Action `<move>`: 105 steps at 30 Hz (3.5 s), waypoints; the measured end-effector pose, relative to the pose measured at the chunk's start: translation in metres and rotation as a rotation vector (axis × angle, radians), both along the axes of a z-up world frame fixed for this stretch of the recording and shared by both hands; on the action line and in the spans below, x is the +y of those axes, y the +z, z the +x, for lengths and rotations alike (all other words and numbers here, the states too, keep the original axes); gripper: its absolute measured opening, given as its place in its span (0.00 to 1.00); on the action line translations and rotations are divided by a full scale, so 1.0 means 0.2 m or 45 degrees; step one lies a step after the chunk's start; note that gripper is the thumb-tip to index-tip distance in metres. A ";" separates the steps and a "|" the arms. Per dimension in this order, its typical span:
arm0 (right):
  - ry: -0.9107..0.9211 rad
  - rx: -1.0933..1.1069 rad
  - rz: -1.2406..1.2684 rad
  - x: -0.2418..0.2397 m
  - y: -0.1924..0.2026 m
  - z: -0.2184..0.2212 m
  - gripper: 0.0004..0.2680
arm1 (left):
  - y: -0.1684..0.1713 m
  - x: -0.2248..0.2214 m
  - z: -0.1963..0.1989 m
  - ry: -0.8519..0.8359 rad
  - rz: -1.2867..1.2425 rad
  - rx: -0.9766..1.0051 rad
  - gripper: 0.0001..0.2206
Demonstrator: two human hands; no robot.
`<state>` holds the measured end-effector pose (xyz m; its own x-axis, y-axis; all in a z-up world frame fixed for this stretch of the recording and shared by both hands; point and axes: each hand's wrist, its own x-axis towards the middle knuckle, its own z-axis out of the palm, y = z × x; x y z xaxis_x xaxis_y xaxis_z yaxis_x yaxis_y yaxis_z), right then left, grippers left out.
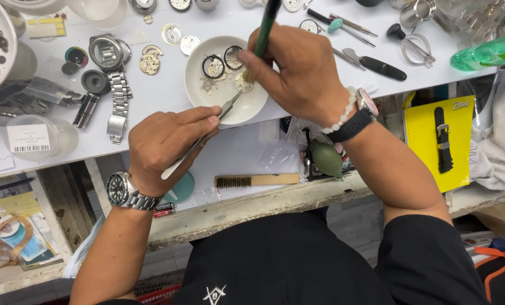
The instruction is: Cleaning small watch components in a liquid solution using tweezers and a brush at a repair bench.
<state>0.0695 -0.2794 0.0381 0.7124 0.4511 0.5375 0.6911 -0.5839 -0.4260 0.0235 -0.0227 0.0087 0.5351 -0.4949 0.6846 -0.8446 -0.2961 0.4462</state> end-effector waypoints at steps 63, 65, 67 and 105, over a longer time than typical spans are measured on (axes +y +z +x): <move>0.074 0.249 0.107 0.06 -0.02 -0.03 0.07 | -0.02 0.06 0.04 -0.017 0.061 -0.113 0.06; 0.134 0.294 0.127 0.06 -0.01 -0.02 0.07 | -0.02 0.06 0.05 -0.019 0.058 -0.112 0.06; 0.176 0.349 0.148 0.05 -0.02 -0.04 0.06 | -0.03 0.06 0.03 -0.038 0.052 -0.100 0.06; -0.063 0.392 0.042 0.01 -0.08 -0.11 0.06 | -0.07 0.08 0.03 0.038 -0.031 -0.153 0.05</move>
<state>0.0473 -0.2782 0.0229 0.8645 0.3981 0.3068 0.4980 -0.5958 -0.6301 0.0289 -0.0070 -0.0049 0.4624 -0.4628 0.7563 -0.8835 -0.3120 0.3492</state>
